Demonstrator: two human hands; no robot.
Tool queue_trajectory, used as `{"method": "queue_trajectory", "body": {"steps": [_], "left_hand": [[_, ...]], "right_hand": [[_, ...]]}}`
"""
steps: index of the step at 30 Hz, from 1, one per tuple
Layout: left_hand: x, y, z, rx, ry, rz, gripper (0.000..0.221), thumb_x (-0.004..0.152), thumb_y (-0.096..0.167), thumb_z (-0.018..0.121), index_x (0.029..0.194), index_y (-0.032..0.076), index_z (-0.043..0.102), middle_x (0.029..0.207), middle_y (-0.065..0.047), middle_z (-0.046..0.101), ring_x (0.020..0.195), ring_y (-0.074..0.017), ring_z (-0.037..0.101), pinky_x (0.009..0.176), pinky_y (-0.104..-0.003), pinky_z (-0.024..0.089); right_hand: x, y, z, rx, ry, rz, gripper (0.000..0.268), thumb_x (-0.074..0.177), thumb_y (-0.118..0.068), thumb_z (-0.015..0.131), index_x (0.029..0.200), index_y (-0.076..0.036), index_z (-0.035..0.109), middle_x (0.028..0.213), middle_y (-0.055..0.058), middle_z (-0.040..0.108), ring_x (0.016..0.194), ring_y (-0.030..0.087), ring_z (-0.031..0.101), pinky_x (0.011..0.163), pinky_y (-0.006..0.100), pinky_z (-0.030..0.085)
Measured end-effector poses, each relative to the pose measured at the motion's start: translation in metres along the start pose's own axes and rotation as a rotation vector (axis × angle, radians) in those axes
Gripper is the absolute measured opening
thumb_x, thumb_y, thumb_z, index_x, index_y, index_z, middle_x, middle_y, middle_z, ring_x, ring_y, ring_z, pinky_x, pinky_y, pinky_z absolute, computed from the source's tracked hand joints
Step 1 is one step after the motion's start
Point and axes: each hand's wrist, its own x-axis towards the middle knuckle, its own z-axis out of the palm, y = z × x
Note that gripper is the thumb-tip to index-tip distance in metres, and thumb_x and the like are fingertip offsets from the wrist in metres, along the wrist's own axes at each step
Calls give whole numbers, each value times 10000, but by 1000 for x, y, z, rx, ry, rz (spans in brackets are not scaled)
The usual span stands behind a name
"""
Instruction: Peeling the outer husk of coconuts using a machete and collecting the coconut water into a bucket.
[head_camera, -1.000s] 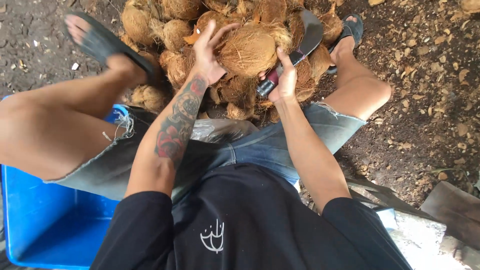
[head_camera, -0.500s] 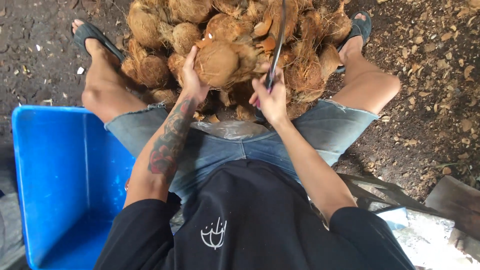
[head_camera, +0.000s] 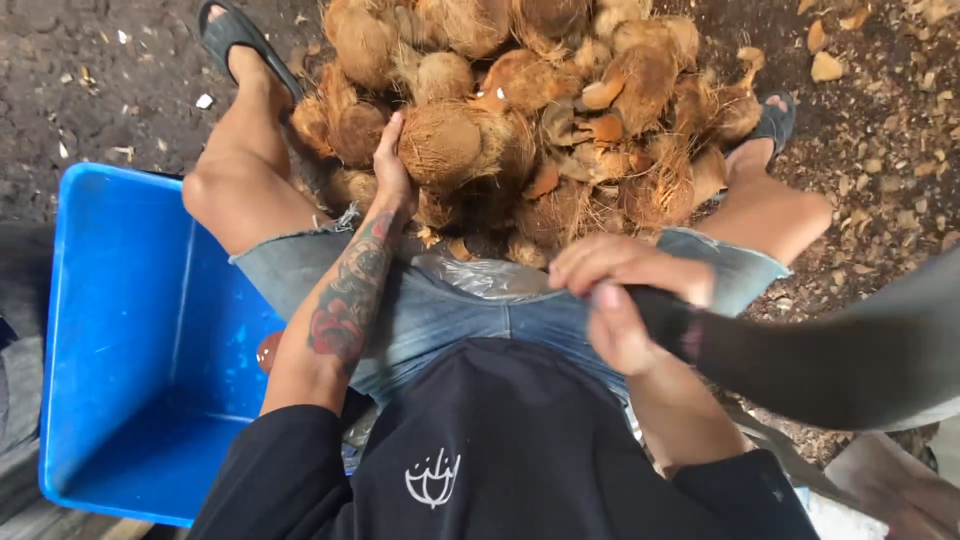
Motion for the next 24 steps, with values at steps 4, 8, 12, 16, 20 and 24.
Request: {"method": "queue_trajectory", "body": {"steps": [4,8,12,16,20,24], "left_hand": [[0,-15,8,-200,-197,-78,614,876,536,636,1196,26,761,1151,-195,802,1073,-372,771,893,-500,650],[-10,-21,25,88,-121,-90,639,812,587,622,1200,87,715,1141,-161,805,1029,-338,791,895,-479,659],[-9,-34,27,32,-27,-112,622,805,587,632,1198,117,739,1133,-147,809,1062,-345,782,894,-501,631],[-12,-37,21,-39,60,-57,652,795,563,664,1275,125,717,1200,-158,783,1130,-356,757,925,-521,634],[-21,-27,24,35,80,-117,733,751,634,598,1267,133,740,1278,-194,769,1183,-404,736,859,-556,643],[2,-24,5,-138,-141,31,582,833,551,648,1150,66,701,1258,-222,712,1195,-414,687,942,-583,627]], "right_hand": [[-94,102,-13,-704,-135,995,244,876,-214,464,642,-160,508,577,-26,601,602,181,646,716,429,519],[-52,69,-5,-585,-278,1609,126,1038,-78,538,1162,-61,526,799,92,633,485,185,608,430,337,522],[-31,10,-18,-140,141,1326,172,928,77,461,874,-85,479,583,88,581,435,201,588,388,269,420],[-14,-48,-8,118,170,323,197,1035,-166,604,903,-92,478,652,118,568,570,278,628,580,386,572],[-55,27,-10,-209,332,-94,75,1021,-147,571,965,-98,571,765,137,665,714,332,729,730,485,638],[-76,76,-24,-374,-113,1498,335,1105,-33,445,784,-76,530,567,33,580,441,158,611,497,297,584]]}}
